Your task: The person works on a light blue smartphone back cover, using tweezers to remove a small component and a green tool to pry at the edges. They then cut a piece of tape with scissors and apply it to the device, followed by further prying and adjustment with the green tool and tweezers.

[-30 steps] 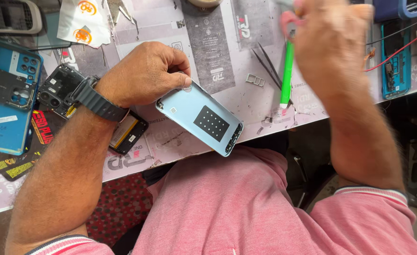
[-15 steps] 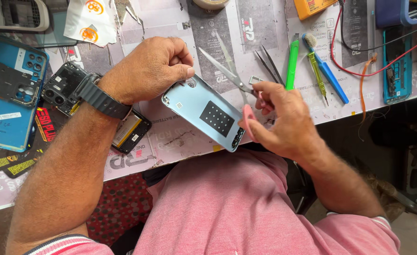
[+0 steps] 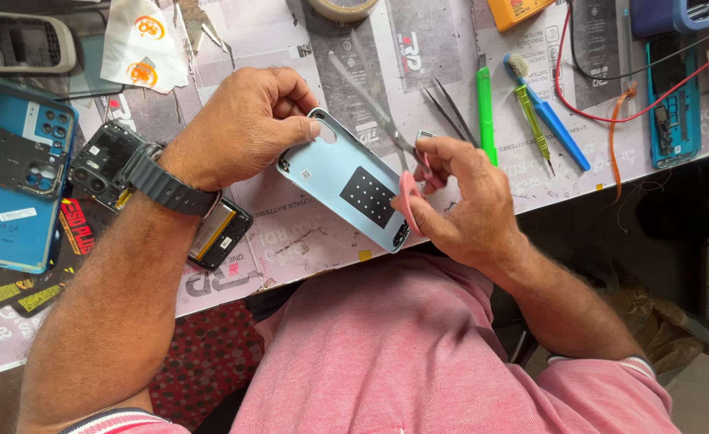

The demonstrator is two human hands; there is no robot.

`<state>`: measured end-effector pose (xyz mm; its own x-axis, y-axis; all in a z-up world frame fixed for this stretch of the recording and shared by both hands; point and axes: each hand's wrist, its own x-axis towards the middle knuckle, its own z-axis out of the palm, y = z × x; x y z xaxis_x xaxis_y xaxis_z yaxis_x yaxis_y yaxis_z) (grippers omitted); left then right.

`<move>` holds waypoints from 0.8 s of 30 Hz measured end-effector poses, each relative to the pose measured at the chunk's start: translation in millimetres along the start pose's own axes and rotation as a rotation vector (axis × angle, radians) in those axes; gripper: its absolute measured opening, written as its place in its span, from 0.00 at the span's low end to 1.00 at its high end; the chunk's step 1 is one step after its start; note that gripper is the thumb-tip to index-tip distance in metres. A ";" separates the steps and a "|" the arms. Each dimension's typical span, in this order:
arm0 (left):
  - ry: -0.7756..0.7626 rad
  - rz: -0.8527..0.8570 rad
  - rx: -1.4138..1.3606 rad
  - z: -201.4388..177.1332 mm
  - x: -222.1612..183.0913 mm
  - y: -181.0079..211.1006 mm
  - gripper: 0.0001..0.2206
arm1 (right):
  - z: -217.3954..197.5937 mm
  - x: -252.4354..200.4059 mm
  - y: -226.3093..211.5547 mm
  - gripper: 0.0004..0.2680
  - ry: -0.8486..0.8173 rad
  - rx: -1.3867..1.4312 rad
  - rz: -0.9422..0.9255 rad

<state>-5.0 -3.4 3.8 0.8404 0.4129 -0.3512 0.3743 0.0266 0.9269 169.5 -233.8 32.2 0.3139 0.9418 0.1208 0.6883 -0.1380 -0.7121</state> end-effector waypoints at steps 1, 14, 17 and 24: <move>0.009 0.022 0.017 0.1 0.6 -0.1 0.07 | 1.0 2.6 1.4 0.17 0.012 0.014 -0.002; 0.039 0.073 -0.215 -0.4 2.0 -5.7 0.08 | 25.9 10.5 9.2 0.16 0.041 0.662 0.416; -0.012 0.113 -0.331 -0.8 -0.4 -1.6 0.12 | 28.7 10.4 12.9 0.15 0.115 0.683 0.345; -0.089 0.129 -0.365 -0.2 -6.4 12.3 0.23 | 38.8 15.2 22.1 0.13 0.219 0.730 0.306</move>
<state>-5.9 -5.6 17.5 0.9082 0.3535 -0.2242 0.1130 0.3086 0.9445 164.1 -210.7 -8.5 0.5911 0.8032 -0.0734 -0.0238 -0.0736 -0.9970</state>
